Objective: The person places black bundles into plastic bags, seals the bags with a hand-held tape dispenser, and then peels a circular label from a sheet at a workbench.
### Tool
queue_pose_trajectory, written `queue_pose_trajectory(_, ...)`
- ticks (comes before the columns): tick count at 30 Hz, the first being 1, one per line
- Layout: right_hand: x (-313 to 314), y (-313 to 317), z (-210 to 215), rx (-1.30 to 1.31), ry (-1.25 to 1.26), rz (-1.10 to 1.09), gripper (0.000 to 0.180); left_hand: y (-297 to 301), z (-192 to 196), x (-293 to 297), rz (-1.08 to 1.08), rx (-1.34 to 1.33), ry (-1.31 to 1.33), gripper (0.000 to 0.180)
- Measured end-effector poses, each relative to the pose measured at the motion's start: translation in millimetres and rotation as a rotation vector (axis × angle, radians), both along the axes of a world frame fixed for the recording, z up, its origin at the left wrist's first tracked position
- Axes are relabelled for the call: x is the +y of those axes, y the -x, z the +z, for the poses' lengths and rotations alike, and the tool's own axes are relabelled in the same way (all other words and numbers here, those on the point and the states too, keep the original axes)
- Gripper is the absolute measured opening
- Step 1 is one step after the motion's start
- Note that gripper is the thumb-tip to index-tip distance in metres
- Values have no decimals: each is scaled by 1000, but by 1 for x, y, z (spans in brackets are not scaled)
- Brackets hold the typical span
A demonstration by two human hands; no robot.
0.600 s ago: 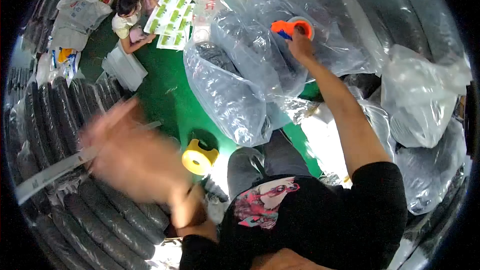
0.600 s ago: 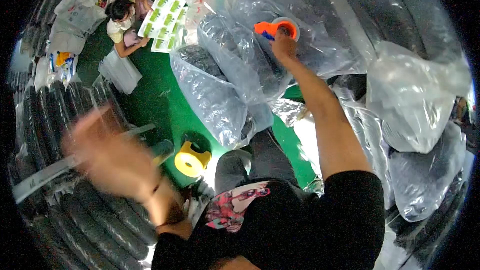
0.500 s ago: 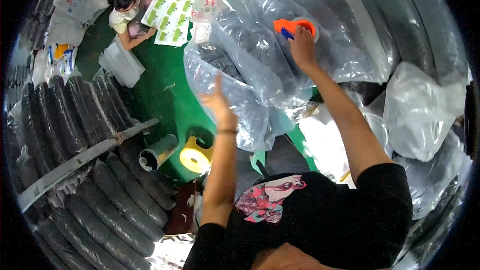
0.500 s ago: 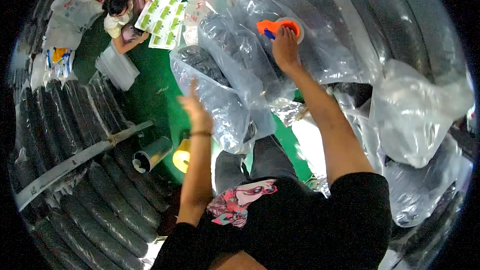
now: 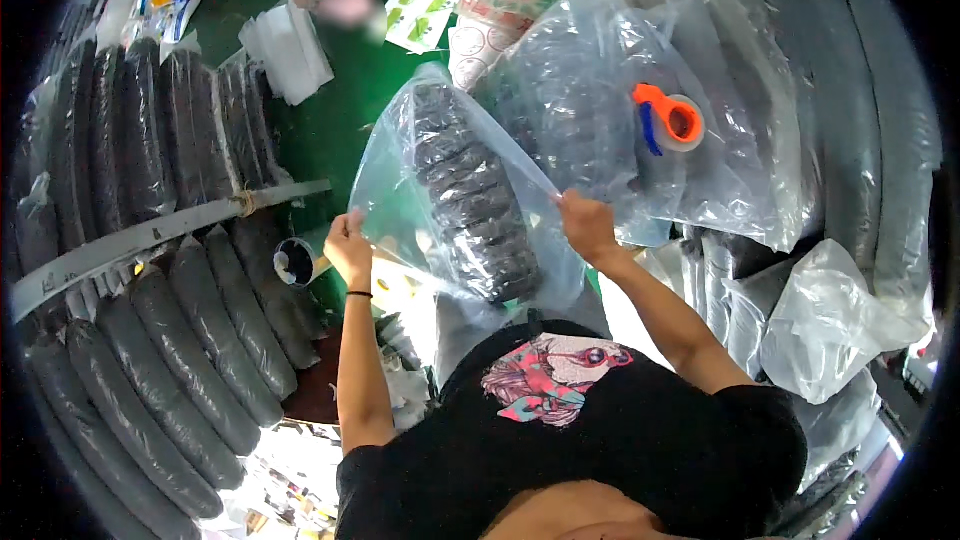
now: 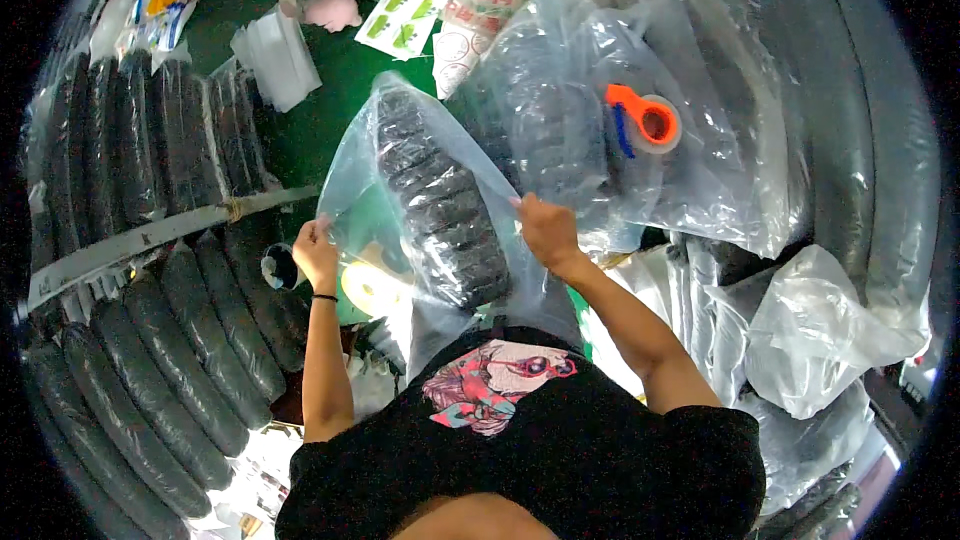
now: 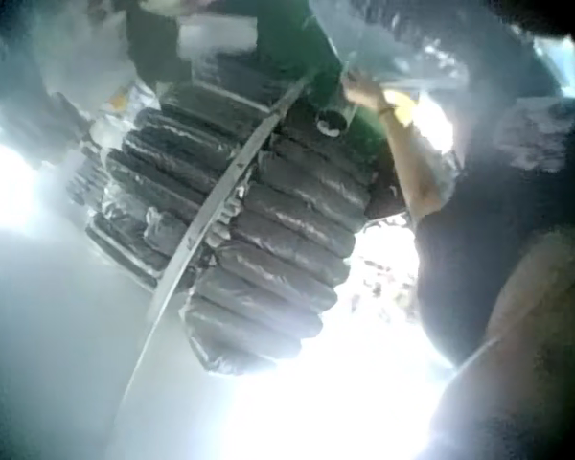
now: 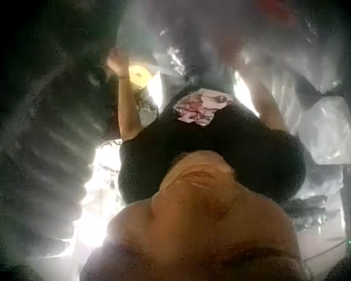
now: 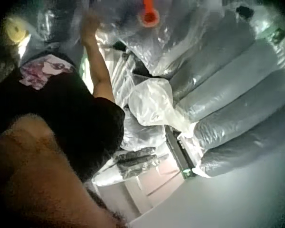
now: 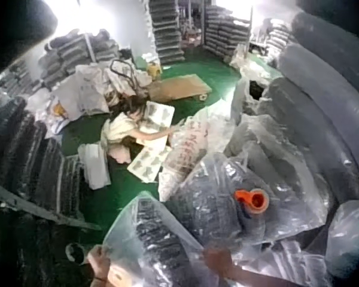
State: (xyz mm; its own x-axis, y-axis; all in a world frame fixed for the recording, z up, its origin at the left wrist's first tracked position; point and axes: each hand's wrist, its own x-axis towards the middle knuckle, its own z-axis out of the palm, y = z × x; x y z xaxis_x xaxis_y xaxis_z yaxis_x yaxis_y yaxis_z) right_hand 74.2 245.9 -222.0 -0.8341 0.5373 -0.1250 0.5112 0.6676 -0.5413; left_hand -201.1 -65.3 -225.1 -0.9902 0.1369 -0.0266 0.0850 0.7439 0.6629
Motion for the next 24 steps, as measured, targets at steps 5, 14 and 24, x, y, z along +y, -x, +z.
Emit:
queue_pose_trajectory(5,-38,12,-18,50,217,-240,20,68,0,-54,-45,105,-65,15)
queue_pose_trajectory(14,-3,103,-57,138,1313,-670,71,183,-27,-105,-18,-956,-1164,69)
queue_pose_trajectory(24,-131,176,-211,387,1370,-712,88,118,-213,-7,-193,-1024,-595,83)
